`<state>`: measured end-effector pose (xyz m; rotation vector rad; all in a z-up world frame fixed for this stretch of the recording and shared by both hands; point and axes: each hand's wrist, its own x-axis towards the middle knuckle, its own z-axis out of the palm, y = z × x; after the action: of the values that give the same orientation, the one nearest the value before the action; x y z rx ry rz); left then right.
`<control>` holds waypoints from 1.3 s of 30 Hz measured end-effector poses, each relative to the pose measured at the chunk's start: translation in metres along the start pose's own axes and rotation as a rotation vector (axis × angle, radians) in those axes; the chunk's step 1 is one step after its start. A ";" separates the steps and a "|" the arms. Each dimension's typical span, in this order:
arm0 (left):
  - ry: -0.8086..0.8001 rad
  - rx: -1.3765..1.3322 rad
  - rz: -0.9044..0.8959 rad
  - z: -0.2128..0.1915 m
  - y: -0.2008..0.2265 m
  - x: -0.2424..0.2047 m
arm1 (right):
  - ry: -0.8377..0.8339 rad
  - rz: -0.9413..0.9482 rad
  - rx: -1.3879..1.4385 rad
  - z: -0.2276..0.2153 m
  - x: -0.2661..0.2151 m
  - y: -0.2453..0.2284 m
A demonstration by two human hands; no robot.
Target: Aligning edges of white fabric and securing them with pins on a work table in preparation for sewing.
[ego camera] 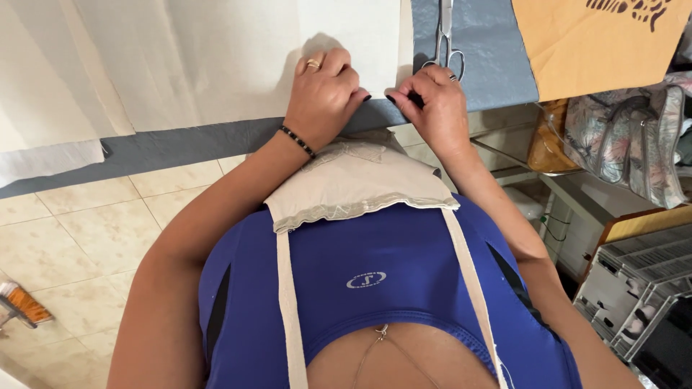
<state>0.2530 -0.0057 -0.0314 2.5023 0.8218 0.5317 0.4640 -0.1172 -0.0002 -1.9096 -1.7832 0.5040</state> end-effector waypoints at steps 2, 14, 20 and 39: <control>0.021 0.022 0.022 -0.012 -0.001 -0.006 | -0.001 -0.011 0.006 -0.001 0.001 0.000; 0.128 0.019 -0.013 -0.069 -0.042 -0.065 | -0.007 -0.049 -0.016 0.001 -0.001 0.007; 0.118 0.055 -0.156 -0.085 -0.055 -0.074 | -0.046 -0.050 -0.029 -0.003 0.004 0.003; 0.140 0.317 -0.196 -0.147 -0.121 -0.148 | -0.079 -0.004 -0.128 -0.017 -0.011 0.002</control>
<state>0.0159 0.0315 -0.0057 2.6455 1.2788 0.5489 0.4743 -0.1299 0.0117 -1.9968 -1.9107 0.4801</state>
